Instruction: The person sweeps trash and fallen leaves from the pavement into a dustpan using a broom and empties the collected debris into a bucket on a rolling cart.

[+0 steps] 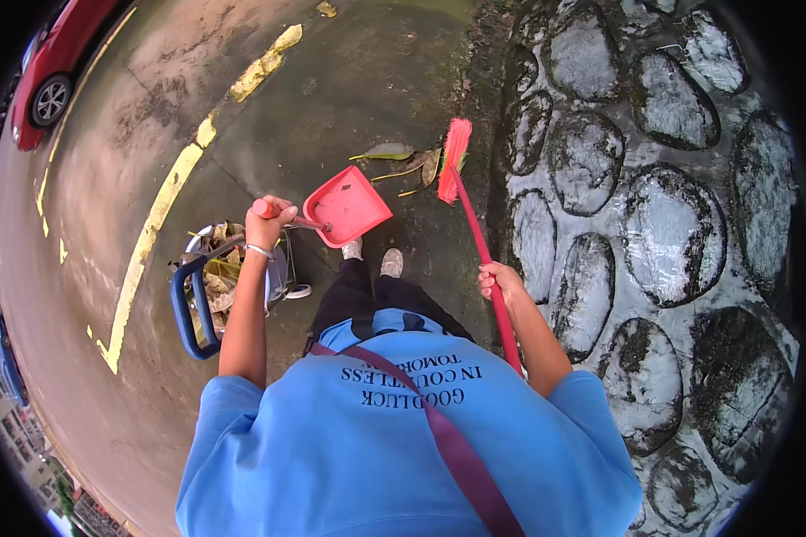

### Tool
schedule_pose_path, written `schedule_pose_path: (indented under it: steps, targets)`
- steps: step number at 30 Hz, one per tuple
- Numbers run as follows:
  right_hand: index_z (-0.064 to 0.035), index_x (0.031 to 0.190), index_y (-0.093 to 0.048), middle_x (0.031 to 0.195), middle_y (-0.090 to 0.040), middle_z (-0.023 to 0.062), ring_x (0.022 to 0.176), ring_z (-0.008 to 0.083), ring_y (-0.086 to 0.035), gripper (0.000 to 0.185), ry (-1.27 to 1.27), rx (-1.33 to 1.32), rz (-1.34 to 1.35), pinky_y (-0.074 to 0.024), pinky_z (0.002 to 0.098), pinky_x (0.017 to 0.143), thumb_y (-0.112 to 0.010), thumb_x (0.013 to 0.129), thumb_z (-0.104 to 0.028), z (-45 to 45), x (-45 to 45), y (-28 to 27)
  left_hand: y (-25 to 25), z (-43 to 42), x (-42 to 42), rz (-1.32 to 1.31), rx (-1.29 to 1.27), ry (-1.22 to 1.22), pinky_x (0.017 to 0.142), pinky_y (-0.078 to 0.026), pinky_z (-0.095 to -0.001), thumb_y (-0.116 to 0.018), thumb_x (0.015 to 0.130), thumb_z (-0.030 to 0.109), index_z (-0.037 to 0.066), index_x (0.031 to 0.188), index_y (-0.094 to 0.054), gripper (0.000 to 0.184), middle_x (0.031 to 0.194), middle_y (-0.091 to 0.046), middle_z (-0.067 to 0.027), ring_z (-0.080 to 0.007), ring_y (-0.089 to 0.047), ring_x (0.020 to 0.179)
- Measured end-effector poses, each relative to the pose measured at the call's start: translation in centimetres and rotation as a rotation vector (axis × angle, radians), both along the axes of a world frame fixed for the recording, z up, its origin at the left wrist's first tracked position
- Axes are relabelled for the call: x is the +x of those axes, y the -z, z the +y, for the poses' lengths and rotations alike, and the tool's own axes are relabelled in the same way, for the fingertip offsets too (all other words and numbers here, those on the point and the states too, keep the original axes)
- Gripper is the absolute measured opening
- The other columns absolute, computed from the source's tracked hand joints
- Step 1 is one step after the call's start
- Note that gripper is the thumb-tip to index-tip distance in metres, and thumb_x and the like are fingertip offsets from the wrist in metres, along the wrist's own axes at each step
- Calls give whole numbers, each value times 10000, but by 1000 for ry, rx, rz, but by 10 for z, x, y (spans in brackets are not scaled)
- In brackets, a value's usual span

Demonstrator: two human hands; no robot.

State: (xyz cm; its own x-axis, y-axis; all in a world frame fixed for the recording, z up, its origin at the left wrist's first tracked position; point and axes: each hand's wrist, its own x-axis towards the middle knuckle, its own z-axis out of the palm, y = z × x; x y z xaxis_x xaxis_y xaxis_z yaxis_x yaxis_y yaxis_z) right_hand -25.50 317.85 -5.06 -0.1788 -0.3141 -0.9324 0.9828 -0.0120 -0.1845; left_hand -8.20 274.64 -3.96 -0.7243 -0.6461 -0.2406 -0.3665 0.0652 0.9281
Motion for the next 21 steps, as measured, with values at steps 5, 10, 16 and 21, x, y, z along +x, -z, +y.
schedule_pose_path:
  steps: [5,10,16,21]
  targets:
    - [-64,837,-381,566,-406,21,378,59,-354,162,-118,-60,31,-316,230,327,-502,752,2,-59,-9,4,3,-44,-19,-8,-49,-12,578,-472,-262,-660,662,-22,8,690,-544,123,697,-590,-63,-133,-568,615]
    - [-81,890,-407,577,-407,7,384,47,-351,177,-174,-69,64,-316,219,326,-504,760,-9,-101,-29,-23,12,-110,-60,-8,-115,11,561,-455,-246,-697,633,23,17,670,-569,133,658,-593,-37,-96,-541,596]
    - [-81,962,-452,574,-407,1,384,54,-354,222,-310,186,197,-317,207,321,-474,757,1,-137,-42,-77,24,-219,-113,-126,-169,121,594,-445,-251,-678,614,-18,21,635,-548,138,683,-591,-34,-111,-537,625]
    - [-68,935,-437,570,-406,11,381,61,-356,200,-278,260,121,-329,230,315,-464,752,8,-180,-61,-64,67,-281,-155,-246,-264,256,608,-443,-272,-676,619,29,41,650,-546,134,686,-593,-44,-144,-545,644]
